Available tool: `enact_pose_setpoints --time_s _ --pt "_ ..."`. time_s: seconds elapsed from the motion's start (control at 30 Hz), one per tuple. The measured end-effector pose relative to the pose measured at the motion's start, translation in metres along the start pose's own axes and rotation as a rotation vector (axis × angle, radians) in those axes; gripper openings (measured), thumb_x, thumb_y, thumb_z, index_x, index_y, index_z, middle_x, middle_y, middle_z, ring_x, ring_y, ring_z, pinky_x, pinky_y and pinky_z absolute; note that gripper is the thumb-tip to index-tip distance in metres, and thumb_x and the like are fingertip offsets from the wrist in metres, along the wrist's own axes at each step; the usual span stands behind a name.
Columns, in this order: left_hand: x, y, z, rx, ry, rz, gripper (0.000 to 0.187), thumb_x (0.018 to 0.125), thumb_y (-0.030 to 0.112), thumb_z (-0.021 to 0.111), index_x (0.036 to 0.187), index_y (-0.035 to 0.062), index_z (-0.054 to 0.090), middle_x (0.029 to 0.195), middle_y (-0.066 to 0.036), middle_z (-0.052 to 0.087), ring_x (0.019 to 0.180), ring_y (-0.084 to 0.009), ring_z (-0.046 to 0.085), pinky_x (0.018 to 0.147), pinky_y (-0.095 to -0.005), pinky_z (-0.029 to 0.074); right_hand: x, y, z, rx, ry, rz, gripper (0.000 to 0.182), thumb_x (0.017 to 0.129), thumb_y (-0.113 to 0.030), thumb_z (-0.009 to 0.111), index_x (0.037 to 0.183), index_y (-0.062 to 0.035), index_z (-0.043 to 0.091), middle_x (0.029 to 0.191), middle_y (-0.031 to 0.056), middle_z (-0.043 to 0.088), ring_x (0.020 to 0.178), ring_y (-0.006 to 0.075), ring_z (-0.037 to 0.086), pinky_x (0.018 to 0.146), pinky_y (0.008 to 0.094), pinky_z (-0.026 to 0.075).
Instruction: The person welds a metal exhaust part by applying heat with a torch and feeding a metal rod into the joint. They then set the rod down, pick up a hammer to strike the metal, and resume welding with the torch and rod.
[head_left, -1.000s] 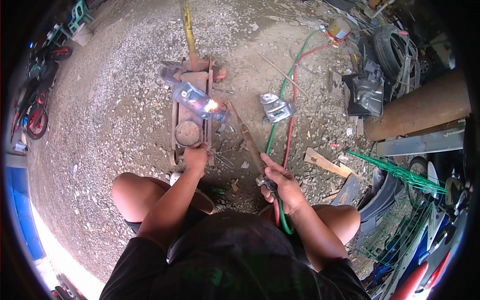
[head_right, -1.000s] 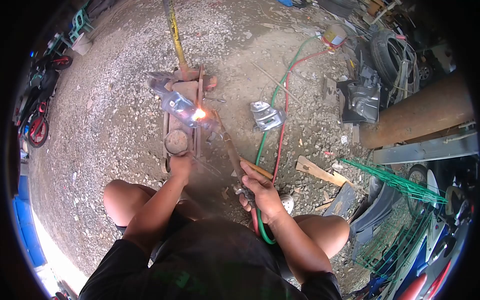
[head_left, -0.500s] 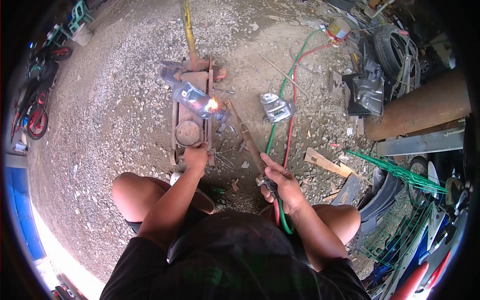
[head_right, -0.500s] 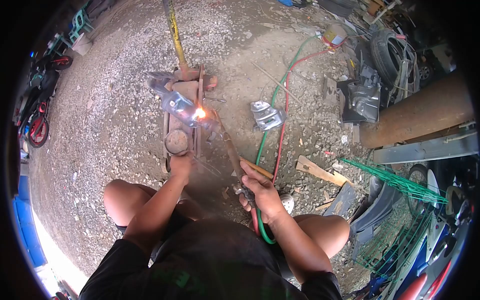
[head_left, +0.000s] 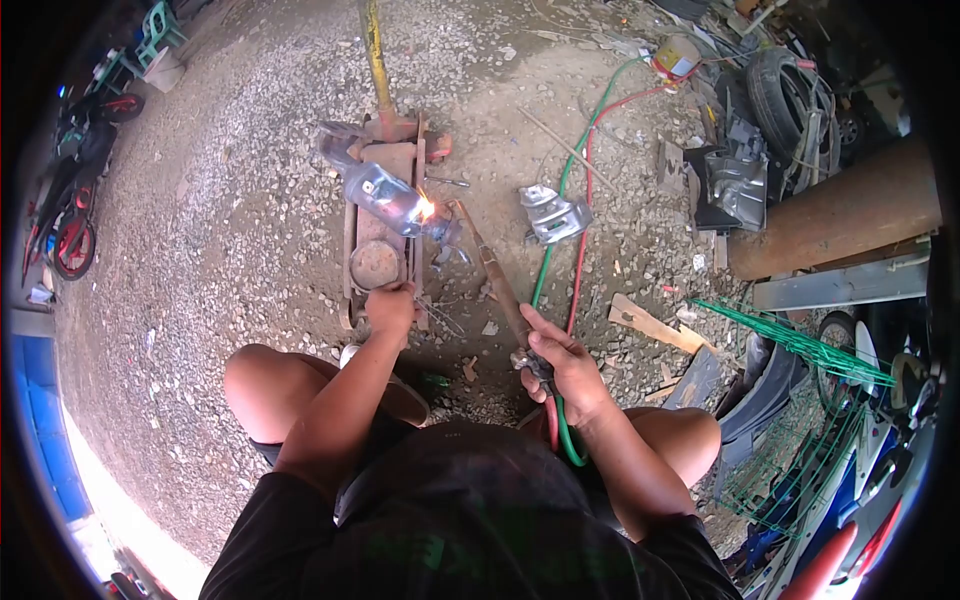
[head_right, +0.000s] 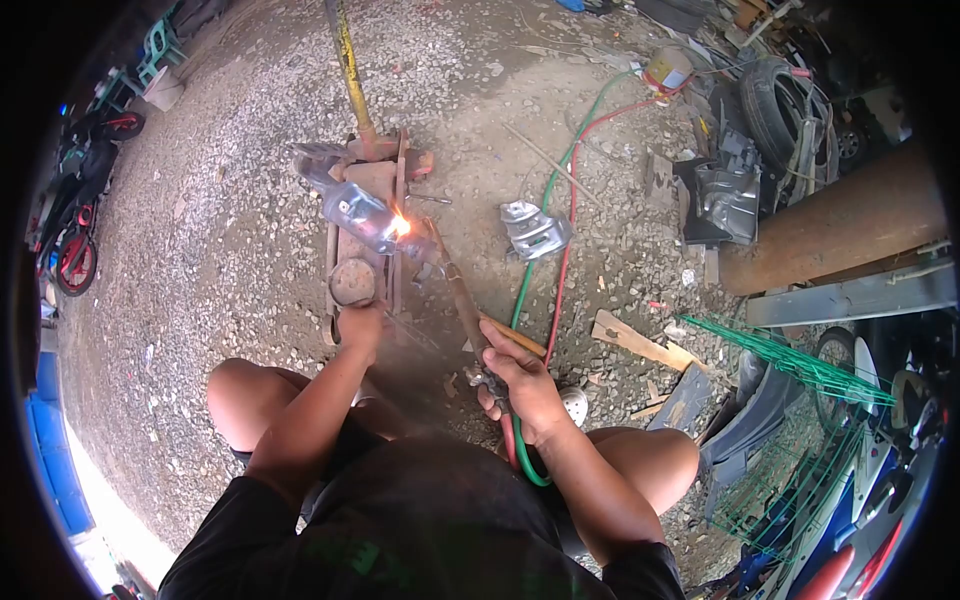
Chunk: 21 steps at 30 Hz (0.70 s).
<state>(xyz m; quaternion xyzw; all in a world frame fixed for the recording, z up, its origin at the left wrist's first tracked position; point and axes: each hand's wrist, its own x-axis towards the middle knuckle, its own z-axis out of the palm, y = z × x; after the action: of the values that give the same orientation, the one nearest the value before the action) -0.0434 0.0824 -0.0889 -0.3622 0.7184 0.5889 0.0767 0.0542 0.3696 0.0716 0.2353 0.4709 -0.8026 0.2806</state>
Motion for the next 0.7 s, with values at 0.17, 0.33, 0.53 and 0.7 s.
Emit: enact_pose_setpoints --time_s 0.17,0.33,0.53,0.7 --pt "-0.004 0.006 0.0 0.003 -0.015 0.031 0.024 0.099 0.014 0.076 0.112 -0.0067 0.08 0.093 -0.015 0.077 0.068 -0.0221 0.073 0.061 -0.0367 0.064 0.001 0.001 -0.001 -0.001 -0.009 -0.004 0.058 0.116 -0.022 0.058 0.172 -0.012 0.044 0.078 0.0024 0.058 0.061 0.0163 0.061 0.049 0.0286 0.045" --pt "-0.007 0.01 -0.002 0.035 -0.006 0.058 0.024 0.098 0.013 0.076 0.112 -0.0068 0.08 0.095 -0.015 0.078 0.071 -0.0237 0.076 0.061 -0.0379 0.065 -0.001 0.0 0.0 0.013 -0.004 0.001 0.059 0.116 -0.022 0.059 0.172 -0.0121 0.044 0.078 0.0028 0.058 0.061 0.0168 0.061 0.049 0.0287 0.045" --pt "0.002 0.012 -0.005 0.112 -0.058 0.055 0.027 0.099 0.013 0.075 0.117 -0.007 0.079 0.095 -0.014 0.078 0.07 -0.0243 0.076 0.061 -0.0379 0.066 -0.003 0.0 -0.002 0.02 -0.009 0.002 0.058 0.116 -0.022 0.059 0.171 -0.0129 0.045 0.079 0.0028 0.059 0.061 0.017 0.061 0.048 0.0288 0.045" --pt "0.003 0.013 -0.006 0.094 -0.024 0.073 0.025 0.099 0.012 0.074 0.113 -0.0072 0.08 0.09 -0.013 0.077 0.067 -0.0234 0.075 0.06 -0.0373 0.065 -0.001 0.002 -0.008 0.075 -0.035 0.008 0.058 0.115 -0.017 0.061 0.171 -0.0118 0.046 0.104 0.0041 0.065 0.064 0.0182 0.061 0.05 0.0297 0.045"
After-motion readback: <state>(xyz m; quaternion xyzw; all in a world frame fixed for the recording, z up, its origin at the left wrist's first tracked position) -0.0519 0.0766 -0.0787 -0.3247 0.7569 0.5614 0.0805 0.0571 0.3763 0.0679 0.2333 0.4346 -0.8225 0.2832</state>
